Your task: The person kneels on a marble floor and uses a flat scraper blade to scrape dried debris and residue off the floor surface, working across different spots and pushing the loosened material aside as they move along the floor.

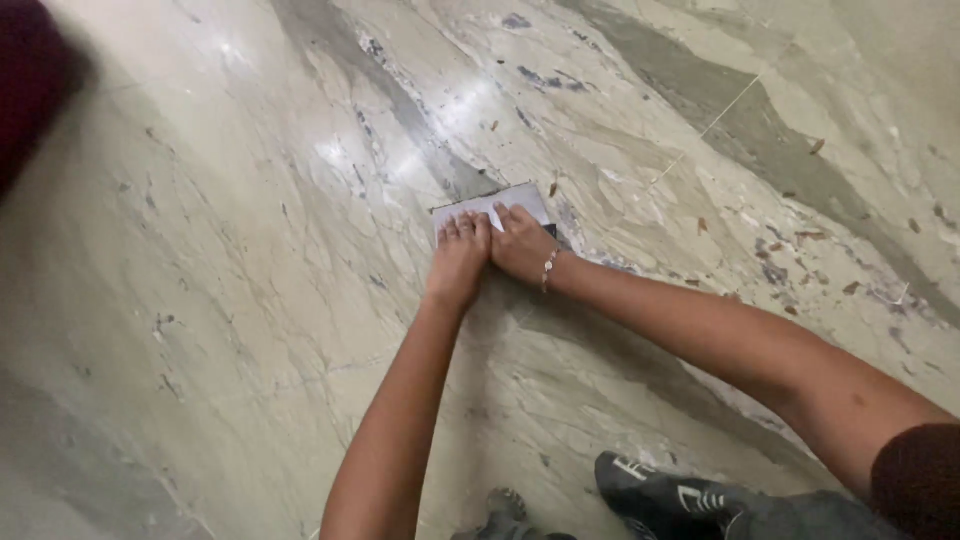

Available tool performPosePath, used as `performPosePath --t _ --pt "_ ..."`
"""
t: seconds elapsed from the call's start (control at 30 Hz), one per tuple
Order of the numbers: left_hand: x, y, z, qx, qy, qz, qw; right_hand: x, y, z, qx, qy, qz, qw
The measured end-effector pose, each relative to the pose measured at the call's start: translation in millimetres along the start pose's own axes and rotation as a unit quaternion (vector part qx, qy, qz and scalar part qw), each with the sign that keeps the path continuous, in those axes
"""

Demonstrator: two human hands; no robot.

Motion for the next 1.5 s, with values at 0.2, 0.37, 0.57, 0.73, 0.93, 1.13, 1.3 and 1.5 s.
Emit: performPosePath --t 0.2,0.37,0.57,0.73,0.93,1.13,1.3,1.5 --pt "40.0 86.6 73.0 -0.027 0.148 -0.109 0.983 44.3 96.0 -50.2 -0.030 -0.068 -0.094 0.993" --pt "-13.2 145.9 174.8 -0.126 0.044 -0.063 0.989 48.4 191.9 -105.8 0.023 -0.108 -0.120 0.987" --pt "4.1 -57.7 132.6 -0.046 -0.011 0.078 0.996 11.1 118.9 86.4 -0.168 -0.117 -0.130 0.970" --pt "86.7 12.4 219.8 -0.143 0.062 -0.023 0.988 102.7 226.7 52.9 -0.187 -0.148 -0.166 0.957" --pt "47.2 171.1 338.9 -0.279 0.198 -0.216 0.915 113.1 350.6 -93.5 -0.103 -0.200 -0.113 0.968" --pt "10.8 -9.1 300.2 -0.264 0.014 -0.073 0.962 9.7 293.6 43.2 -0.210 -0.145 -0.203 0.946" --pt "63.4 -57.8 274.5 -0.133 0.075 -0.033 0.988 38.2 288.1 95.5 -0.256 -0.097 -0.178 0.945" --pt "47.3 153.2 389.2 -0.323 0.153 -0.214 0.909 91.7 407.9 -75.3 -0.161 -0.225 -0.081 0.957"
Point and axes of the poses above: each hand's wrist, its own y-axis away from the middle knuckle, its own x-axis out of the back of the hand, z = x × y, the point moved 9 cm from there along -y, towards the middle knuckle, and after that the axes turned 11 degrees about -z, right-handed, at the moved point
